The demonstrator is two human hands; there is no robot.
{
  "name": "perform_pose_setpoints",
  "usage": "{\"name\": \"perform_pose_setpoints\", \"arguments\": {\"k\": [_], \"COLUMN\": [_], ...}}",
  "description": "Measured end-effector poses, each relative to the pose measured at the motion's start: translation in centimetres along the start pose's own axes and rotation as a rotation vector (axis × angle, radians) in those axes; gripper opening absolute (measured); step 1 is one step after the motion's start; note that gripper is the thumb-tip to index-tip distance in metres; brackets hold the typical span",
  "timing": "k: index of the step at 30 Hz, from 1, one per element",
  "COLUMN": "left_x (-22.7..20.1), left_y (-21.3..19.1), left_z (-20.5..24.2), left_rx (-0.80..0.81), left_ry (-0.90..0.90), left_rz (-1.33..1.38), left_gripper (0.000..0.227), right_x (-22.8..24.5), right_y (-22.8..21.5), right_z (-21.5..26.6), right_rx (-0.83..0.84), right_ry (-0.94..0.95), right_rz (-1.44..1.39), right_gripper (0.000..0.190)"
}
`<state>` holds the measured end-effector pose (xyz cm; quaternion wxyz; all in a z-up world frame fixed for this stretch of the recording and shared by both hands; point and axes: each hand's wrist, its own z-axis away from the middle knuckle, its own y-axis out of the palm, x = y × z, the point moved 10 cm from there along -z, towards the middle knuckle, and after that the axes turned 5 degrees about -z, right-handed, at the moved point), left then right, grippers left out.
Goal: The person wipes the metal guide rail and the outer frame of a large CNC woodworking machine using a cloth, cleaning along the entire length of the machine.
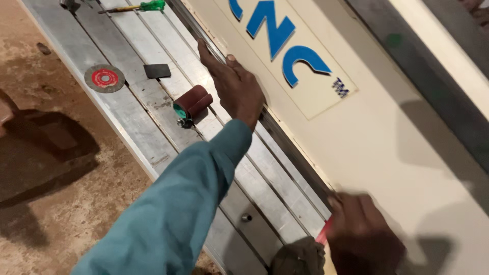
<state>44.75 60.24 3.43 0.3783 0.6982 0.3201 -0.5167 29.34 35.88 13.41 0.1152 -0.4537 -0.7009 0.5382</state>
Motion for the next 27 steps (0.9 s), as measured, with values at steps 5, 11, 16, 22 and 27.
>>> {"name": "perform_pose_setpoints", "arguments": {"k": [5, 11, 16, 22, 27], "left_x": [0.2, -0.4, -0.1, -0.2, -0.7], "left_y": [0.2, 0.2, 0.3, 0.3, -0.1], "left_z": [0.0, -0.3, -0.4, -0.3, -0.5], "left_rx": [-0.033, 0.026, 0.014, -0.004, 0.037], "left_ry": [0.062, -0.025, 0.016, 0.113, 0.002], "left_rz": [-0.033, -0.005, 0.056, 0.066, 0.079], "left_gripper": [0.061, 0.061, 0.060, 0.062, 0.063], "right_x": [1.6, 2.7, -0.5, 2.2, 3.4], "right_y": [0.9, 1.4, 0.0, 2.2, 2.4], "right_z": [-3.4, -7.8, -0.1, -5.6, -9.5], "right_rx": [-0.138, -0.078, 0.014, -0.151, -0.071], "right_ry": [0.170, 0.220, 0.258, 0.209, 0.187], "right_rz": [-0.191, -0.153, -0.037, -0.244, -0.213], "right_gripper": [0.005, 0.012, 0.009, 0.023, 0.014]}}
